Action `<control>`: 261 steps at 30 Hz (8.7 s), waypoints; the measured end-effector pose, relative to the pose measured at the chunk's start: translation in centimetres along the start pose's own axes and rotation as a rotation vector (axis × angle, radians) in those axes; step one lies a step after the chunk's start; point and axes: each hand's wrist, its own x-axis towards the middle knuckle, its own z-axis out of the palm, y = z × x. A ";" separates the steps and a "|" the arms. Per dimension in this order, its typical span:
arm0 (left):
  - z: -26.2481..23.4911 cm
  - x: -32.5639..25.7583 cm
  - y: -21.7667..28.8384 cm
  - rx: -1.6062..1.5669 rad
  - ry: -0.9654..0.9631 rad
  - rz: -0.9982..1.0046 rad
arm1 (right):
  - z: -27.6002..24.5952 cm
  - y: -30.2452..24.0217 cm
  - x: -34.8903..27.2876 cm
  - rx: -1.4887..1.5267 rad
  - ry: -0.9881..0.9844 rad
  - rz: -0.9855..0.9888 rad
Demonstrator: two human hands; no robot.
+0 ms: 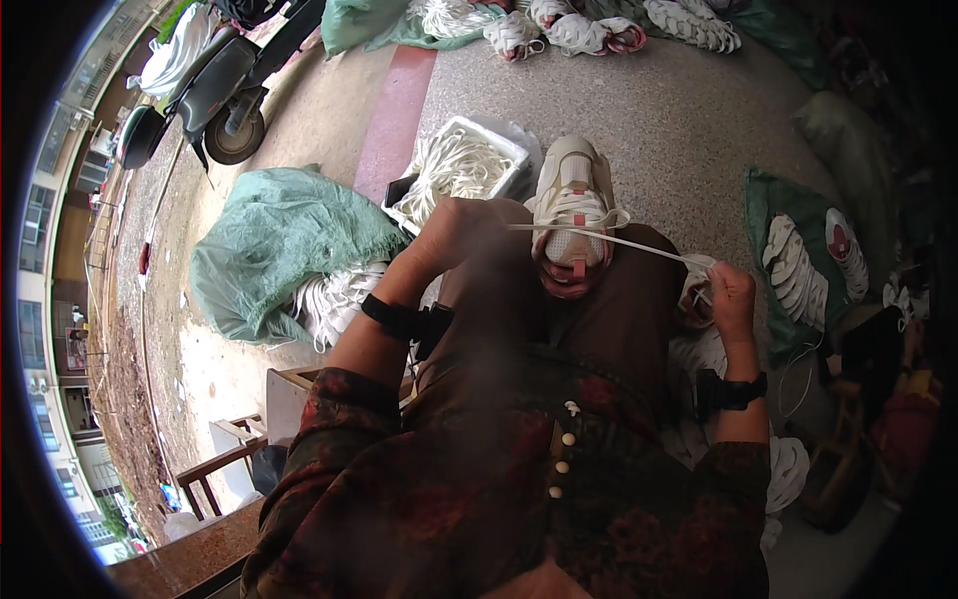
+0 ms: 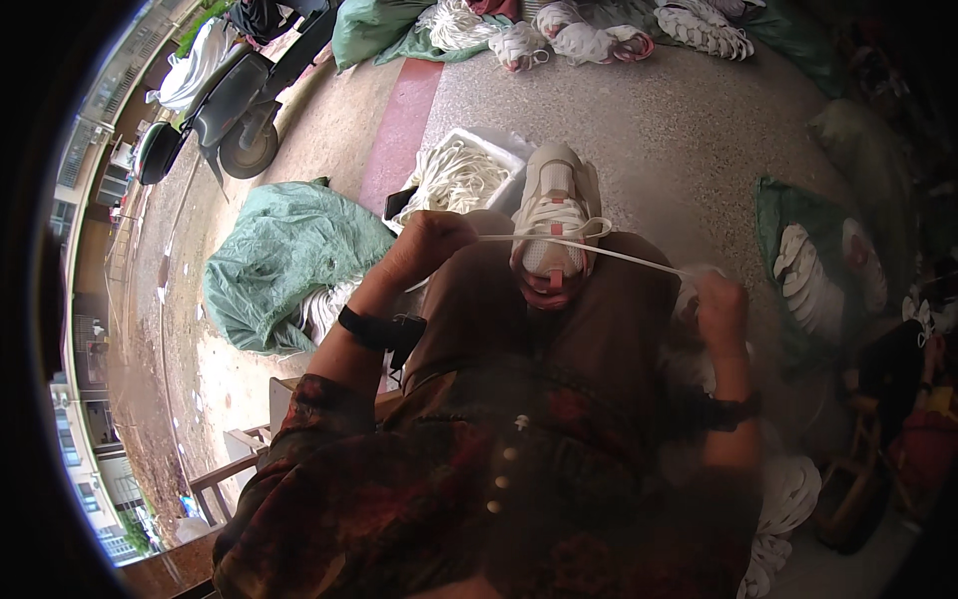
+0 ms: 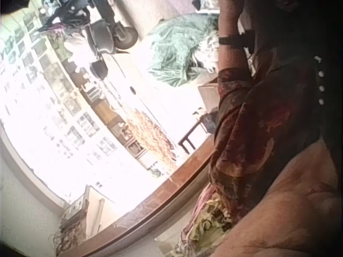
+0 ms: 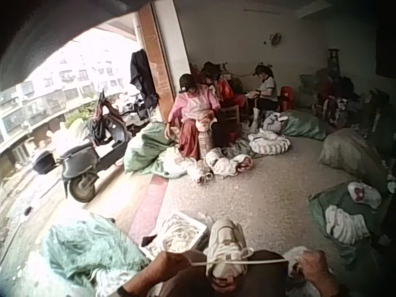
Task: Lacing a white and pink athletic shoe while sitting on the floor.
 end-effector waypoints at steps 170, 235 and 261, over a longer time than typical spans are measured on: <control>8.7 2.3 0.8 -0.356 0.327 -0.327 | 15.7 -10.8 0.5 -0.439 -0.232 -0.658; 13.4 3.4 1.6 0.281 0.005 0.375 | -0.4 -6.3 0.7 0.979 0.365 0.237; 5.2 -0.8 9.3 0.008 0.148 0.242 | 9.2 -5.8 3.9 0.792 0.200 0.799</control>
